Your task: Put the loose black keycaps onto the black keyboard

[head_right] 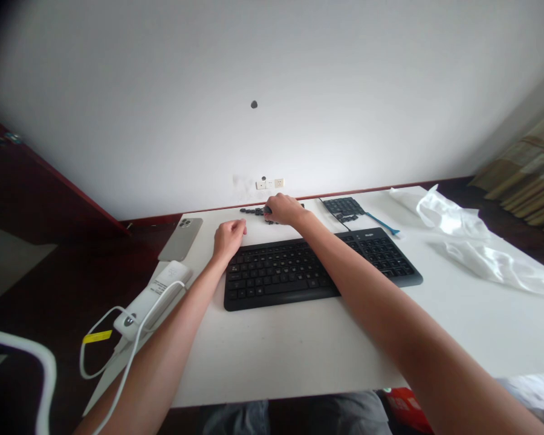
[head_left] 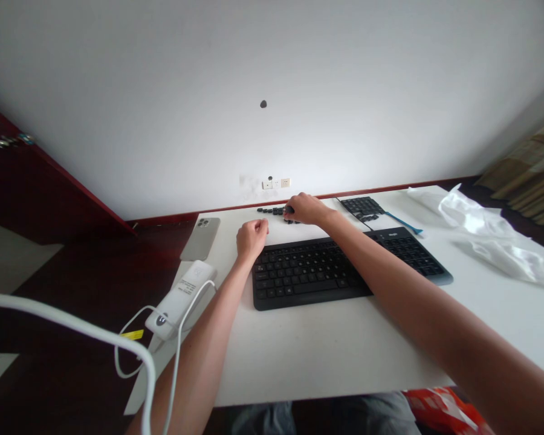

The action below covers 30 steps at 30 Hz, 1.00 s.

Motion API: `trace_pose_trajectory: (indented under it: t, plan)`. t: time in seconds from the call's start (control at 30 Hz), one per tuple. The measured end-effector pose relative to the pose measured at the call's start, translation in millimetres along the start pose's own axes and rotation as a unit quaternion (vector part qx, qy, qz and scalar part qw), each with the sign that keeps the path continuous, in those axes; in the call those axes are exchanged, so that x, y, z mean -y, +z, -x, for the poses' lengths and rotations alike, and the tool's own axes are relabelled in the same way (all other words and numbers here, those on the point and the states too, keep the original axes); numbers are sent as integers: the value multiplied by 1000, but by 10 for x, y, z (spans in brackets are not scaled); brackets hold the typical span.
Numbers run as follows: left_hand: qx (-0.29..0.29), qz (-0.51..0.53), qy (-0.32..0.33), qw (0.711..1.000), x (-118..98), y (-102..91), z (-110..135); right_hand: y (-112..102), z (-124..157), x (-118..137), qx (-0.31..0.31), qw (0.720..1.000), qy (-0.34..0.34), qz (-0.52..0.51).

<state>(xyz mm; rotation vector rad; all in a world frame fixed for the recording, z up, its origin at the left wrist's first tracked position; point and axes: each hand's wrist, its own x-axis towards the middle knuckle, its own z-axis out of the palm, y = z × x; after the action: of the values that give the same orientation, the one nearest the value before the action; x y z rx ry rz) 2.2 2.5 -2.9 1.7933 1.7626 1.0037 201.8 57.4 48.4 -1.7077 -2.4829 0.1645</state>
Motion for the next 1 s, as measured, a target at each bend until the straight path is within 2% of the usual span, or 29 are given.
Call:
trace_pose_trajectory:
  t: [0.23, 0.43, 0.6, 1.0]
  plan:
    - [0, 0, -3, 1000, 2, 1, -3, -35, 39, 138, 7, 999, -32, -1]
    - [-2, 3, 6, 1000, 6, 3, 1, -134, 28, 85, -20, 1000, -21, -12]
    - [-3, 8, 5, 1000, 23, 11, -4, -72, 22, 76, 11, 999, -42, -19]
    - [-1, 4, 3, 1000, 21, 16, -17, 34, 20, 133, 18, 999, -43, 18]
